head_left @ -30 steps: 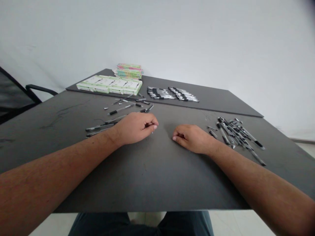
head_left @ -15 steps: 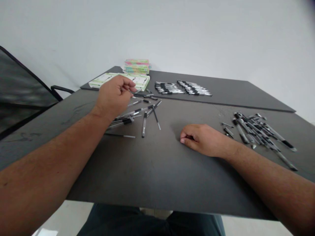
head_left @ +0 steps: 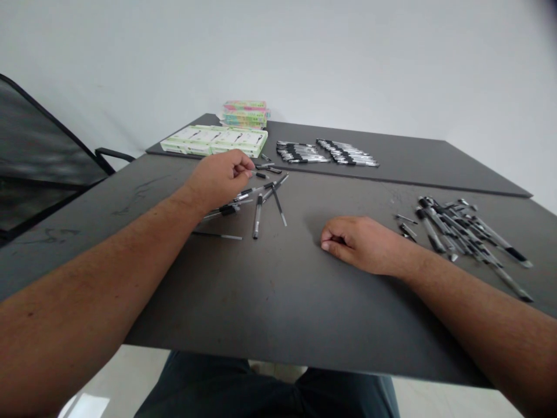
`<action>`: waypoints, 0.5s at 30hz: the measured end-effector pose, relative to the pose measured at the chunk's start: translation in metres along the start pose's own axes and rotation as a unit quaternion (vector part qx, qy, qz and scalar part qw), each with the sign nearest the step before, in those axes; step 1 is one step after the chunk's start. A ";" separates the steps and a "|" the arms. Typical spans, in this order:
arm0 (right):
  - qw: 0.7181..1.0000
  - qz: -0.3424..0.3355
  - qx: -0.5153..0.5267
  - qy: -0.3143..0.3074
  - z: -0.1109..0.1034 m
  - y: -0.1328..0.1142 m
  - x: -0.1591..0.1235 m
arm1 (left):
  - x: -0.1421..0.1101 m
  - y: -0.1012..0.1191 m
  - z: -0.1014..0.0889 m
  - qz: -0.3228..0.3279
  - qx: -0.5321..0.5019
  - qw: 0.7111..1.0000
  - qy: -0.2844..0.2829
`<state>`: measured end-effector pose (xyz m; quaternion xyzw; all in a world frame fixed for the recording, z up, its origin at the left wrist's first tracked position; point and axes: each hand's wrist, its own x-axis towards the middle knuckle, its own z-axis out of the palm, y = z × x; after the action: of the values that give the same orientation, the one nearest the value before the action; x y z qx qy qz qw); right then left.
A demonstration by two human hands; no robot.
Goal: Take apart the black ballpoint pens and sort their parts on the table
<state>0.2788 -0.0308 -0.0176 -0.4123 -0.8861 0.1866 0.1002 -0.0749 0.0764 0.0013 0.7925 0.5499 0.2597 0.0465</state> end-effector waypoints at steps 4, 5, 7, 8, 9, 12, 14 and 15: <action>1.000 0.005 0.000 0.000 -0.001 0.000 0.000 | 0.001 0.001 0.006 0.031 0.055 0.997 -0.049; 1.000 0.006 0.001 0.000 -0.001 0.000 0.000 | 0.002 0.000 0.008 0.042 0.083 0.994 -0.064; 1.000 0.007 0.003 -0.001 0.000 0.001 -0.001 | 0.003 -0.002 0.012 0.058 0.131 0.985 -0.093; 1.000 0.007 0.003 -0.003 0.000 0.001 -0.001 | 0.004 -0.003 0.015 0.061 0.145 0.982 -0.103; 1.000 0.008 0.003 -0.003 0.000 0.001 -0.001 | 0.005 -0.003 0.017 0.060 0.151 0.981 -0.109; 1.000 0.008 0.001 -0.002 0.001 0.002 0.000 | 0.007 -0.006 0.022 0.056 0.176 0.977 -0.107; 1.000 0.009 -0.002 0.000 0.001 0.003 0.000 | 0.009 -0.008 0.024 0.050 0.185 0.976 -0.105; 1.000 0.010 -0.003 0.001 0.001 0.003 0.000 | 0.011 -0.009 0.024 0.044 0.185 0.976 -0.107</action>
<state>0.2803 -0.0296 -0.0197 -0.4217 -0.8823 0.1848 0.0976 -0.0685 0.0947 -0.0192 0.8343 0.5444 0.0690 -0.0536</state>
